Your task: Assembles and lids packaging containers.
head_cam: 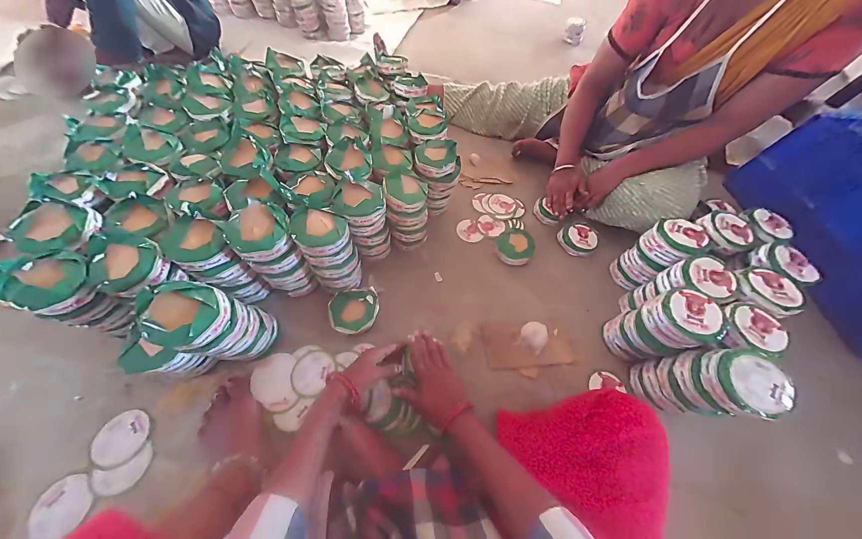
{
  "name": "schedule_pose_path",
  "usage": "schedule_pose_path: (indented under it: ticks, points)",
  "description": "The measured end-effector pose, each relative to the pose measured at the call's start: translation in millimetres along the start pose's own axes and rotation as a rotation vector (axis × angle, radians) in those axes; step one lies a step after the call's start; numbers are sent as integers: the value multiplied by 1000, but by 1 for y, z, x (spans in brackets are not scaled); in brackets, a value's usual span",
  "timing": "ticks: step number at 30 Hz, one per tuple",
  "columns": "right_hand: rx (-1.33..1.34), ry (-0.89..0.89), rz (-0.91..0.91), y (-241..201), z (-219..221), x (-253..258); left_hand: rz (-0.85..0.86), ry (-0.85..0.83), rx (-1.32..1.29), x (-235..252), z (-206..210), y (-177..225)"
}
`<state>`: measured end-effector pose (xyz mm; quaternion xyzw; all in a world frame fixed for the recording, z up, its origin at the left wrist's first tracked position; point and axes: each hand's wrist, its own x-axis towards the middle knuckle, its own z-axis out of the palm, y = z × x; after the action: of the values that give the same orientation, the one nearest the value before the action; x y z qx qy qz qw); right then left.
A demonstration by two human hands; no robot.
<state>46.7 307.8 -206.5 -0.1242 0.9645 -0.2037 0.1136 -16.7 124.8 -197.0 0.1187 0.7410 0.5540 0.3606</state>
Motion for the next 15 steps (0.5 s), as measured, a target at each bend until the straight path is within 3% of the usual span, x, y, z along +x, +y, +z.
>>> schedule_pose_path:
  ticks: [5,13,15]
  points:
    - [1,-46,2,0,-4,1,-57,225,-45,7,19,2]
    - [-15,-57,-28,3,-7,1,-88,409,-33,11,38,-1]
    - [87,-81,5,5,-11,0,-80,419,-59,8,42,-3]
